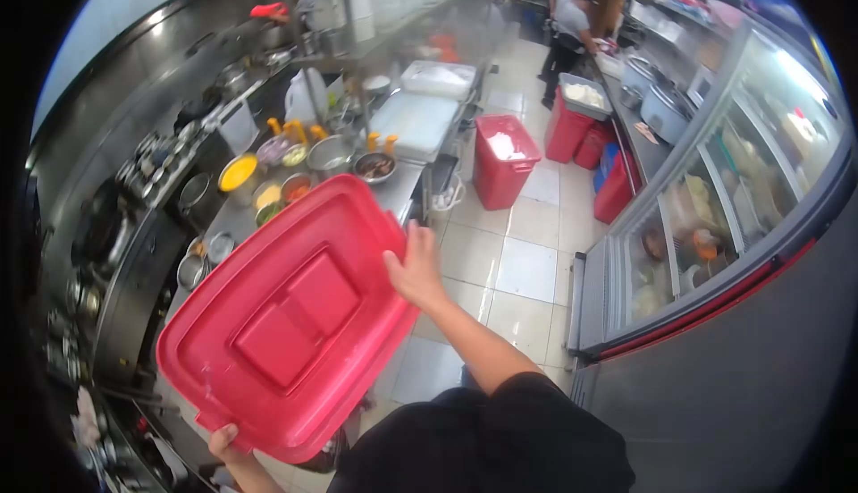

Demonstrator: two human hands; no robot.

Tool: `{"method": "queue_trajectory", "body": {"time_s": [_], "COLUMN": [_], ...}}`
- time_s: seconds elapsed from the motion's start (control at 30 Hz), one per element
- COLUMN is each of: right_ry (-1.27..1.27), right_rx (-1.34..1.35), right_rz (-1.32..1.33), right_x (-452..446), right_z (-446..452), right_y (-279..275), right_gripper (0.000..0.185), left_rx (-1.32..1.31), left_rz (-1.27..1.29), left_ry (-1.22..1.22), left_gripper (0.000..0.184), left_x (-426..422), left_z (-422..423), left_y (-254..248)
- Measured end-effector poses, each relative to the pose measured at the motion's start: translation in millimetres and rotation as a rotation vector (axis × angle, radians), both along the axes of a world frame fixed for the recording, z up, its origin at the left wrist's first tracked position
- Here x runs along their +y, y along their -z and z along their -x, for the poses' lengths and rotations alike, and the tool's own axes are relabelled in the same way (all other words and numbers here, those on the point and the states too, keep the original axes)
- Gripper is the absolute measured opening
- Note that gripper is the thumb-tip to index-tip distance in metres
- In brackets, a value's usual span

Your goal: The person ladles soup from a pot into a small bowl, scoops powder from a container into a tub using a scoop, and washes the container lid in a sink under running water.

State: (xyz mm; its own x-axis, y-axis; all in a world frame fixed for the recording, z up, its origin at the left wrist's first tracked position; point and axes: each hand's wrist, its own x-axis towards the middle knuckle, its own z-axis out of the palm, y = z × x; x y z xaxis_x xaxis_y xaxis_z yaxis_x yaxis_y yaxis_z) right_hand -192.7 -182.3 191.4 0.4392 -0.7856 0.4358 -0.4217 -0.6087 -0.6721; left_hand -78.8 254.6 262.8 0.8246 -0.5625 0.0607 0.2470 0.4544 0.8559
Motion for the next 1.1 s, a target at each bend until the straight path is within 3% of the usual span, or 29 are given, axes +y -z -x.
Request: {"method": "queue_trajectory", "body": {"time_s": [0.03, 0.1, 0.17, 0.2, 0.23, 0.27, 0.3, 0.33, 0.37, 0.47, 0.57, 0.63, 0.67, 0.73, 0.83, 0.87, 0.93, 0.97, 1.1], "right_ry": [0.008, -0.124, -0.412, -0.472, -0.535, -0.571, -0.555, -0.539, -0.489, -0.135, -0.169, -0.164, -0.189, -0.172, -0.183, -0.181, -0.230, -0.257, -0.200], "right_rx": [-0.011, 0.016, -0.466, -0.603, -0.742, -0.856, -0.929, -0.999, -1.046, -1.236, -1.287, -1.310, -1.297, -1.280, -1.333, -1.366, -1.382, -1.366, -1.122], "right_rz": [-0.030, -0.474, -1.214, -1.350, -1.481, -1.545, -1.496, -1.447, -1.499, -1.562, -1.370, -1.330, -1.305, -1.216, -1.128, -1.088, -1.080, -1.075, -1.061], "right_x": [-11.7, -34.4, -54.9, -62.8, -72.7, -87.5, -102.2, -117.1, -133.1, -197.4, -250.0, -274.7, -290.2, -326.8, -392.7, -410.2, -450.1, -468.2, -536.5], "right_z": [26.3, 80.0, 131.5, 148.5, 165.1, 178.8, 190.1, 200.1, 210.1, 241.9, 263.1, 264.9, 266.8, 265.9, 259.0, 256.3, 251.1, 249.8, 254.4], "right_y": [-22.3, -57.3, -65.2, -71.4, -73.8, -70.5, -69.1, -69.4, -73.0, -13.4, 26.5, 2.0, -10.6, -20.8, -19.9, -16.6, -15.7, -12.8, -13.5], "right_gripper": [0.069, 0.070, 0.074, 0.076, 0.078, 0.078, 0.079, 0.081, 0.068, 0.042, 0.044, 0.046, 0.047, 0.050, 0.054, 0.055, 0.057, 0.060, 0.058], "left_rx": [-0.037, -0.147, -0.332, -0.489, -0.494, -0.580, -0.897, -1.154, -1.162, -1.242, -1.323, -1.405, -1.385, -1.098, -0.959, -0.761, 0.095, 0.300, 0.181], "left_rz": [-0.005, -0.075, -0.291, -0.368, -0.337, -0.357, -0.269, -0.353, -0.419, -0.348, -0.247, -0.144, -0.145, -0.094, -0.344, -0.419, -0.269, -0.241, -0.498], "left_ry": [-0.002, 0.068, 0.314, 0.442, 0.497, 0.709, 0.768, 0.822, 0.932, 1.077, 1.133, 0.995, 1.020, 0.991, 0.472, 0.453, 0.782, 0.823, 0.792], "left_gripper": [0.088, 0.088, 0.075, 0.076, 0.082, 0.086, 0.089, 0.093, 0.094, 0.093, 0.090, 0.082, 0.075, 0.065, 0.050, 0.043, 0.043, 0.045, 0.042], "left_x": [-38.1, -127.2, -202.0, -239.3, -287.1, -325.6, -364.3, -399.9, -430.1, -512.2, -571.4, -600.1, -617.8, -657.5, -734.1, -769.0, -840.8, -864.3, -944.9], "left_z": [2.8, 5.8, 5.7, 1.7, 34.4, 41.6, 59.3, 74.0, 95.3, 123.2, 134.4, 140.9, 134.6, 113.9, 72.9, 56.7, 27.6, 27.0, 23.0], "left_y": [-10.5, -30.0, -33.0, -19.9, -45.6, -38.8, -35.8, -19.5, -20.9, 20.8, 42.1, 37.0, 37.3, 40.0, 77.2, 93.1, 146.7, 130.9, 138.8]}}
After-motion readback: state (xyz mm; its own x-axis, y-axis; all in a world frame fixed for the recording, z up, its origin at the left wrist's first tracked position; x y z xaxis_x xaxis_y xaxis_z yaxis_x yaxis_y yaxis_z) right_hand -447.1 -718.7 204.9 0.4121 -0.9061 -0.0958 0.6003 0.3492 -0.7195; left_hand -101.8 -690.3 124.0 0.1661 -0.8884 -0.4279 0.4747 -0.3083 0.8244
